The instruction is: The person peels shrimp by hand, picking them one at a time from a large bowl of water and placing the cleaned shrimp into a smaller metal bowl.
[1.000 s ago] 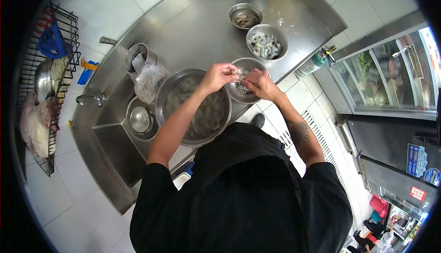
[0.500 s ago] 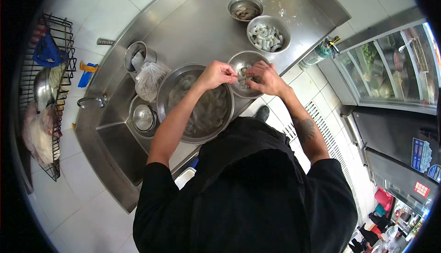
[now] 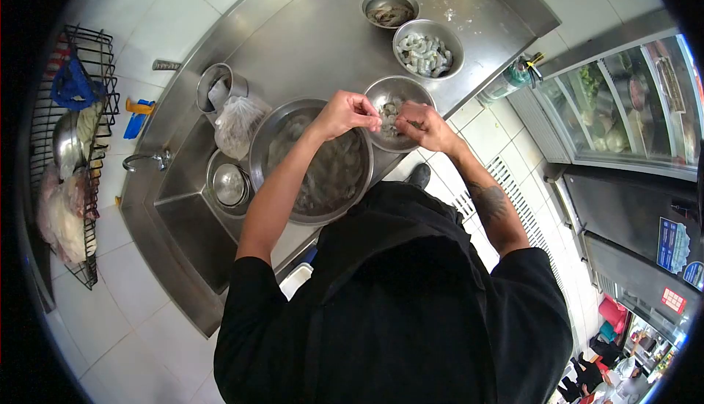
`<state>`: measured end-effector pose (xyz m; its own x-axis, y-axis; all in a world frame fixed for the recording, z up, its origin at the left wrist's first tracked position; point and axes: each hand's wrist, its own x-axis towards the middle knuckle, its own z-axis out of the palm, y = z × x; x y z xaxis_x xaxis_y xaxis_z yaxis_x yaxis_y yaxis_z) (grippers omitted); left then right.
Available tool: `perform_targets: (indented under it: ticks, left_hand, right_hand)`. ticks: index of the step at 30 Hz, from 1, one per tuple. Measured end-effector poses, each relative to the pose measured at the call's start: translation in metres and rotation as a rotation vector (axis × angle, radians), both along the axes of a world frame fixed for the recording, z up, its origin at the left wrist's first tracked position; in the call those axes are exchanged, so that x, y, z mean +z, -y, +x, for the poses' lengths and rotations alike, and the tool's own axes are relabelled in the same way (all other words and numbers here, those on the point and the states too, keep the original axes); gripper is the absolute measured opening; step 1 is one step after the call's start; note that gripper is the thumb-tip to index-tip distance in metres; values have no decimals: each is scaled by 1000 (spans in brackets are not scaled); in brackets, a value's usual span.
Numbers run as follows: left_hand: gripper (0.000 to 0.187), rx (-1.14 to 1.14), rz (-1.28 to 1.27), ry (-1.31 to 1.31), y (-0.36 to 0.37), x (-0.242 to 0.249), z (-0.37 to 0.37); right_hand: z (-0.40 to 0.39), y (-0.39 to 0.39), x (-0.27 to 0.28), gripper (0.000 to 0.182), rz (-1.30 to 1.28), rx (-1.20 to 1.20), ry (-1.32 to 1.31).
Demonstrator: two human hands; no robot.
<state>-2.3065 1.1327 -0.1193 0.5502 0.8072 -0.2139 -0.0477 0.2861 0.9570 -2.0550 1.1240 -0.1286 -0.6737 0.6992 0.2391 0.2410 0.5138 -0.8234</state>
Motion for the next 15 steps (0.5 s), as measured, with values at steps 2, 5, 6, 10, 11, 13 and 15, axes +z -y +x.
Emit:
perform_targets:
  ticks: [2,5,6,10,11,13,15]
  left_hand:
    - [9,-37,-43,56,4,-1,-1]
    - [10,28,-60,78,2,-13,-14]
    - [10,25,-59,78,0,-17,-20]
    - [11,55,-92,26,3,-16,-19]
    - [11,52,-83,-54,3,-13,-13]
    - [10,52,-32,-46,2,-18,-2]
    - [10,53,6,-40,7,-29,9]
  right_hand:
    - [0,5,-1,14,-59,8,-81]
    - [11,6,-12,18,-181,-80,-191]
    - [23,-1,-23,19,-285,-137,-114]
    - [15,-3,-40,29,-116,-279,132]
    - [2,-1,-26,32,-79,-331,237]
    - [-21,4,-11,35,-470,-318,-96]
    - [-31,6,-10,25,-683,-307,-157]
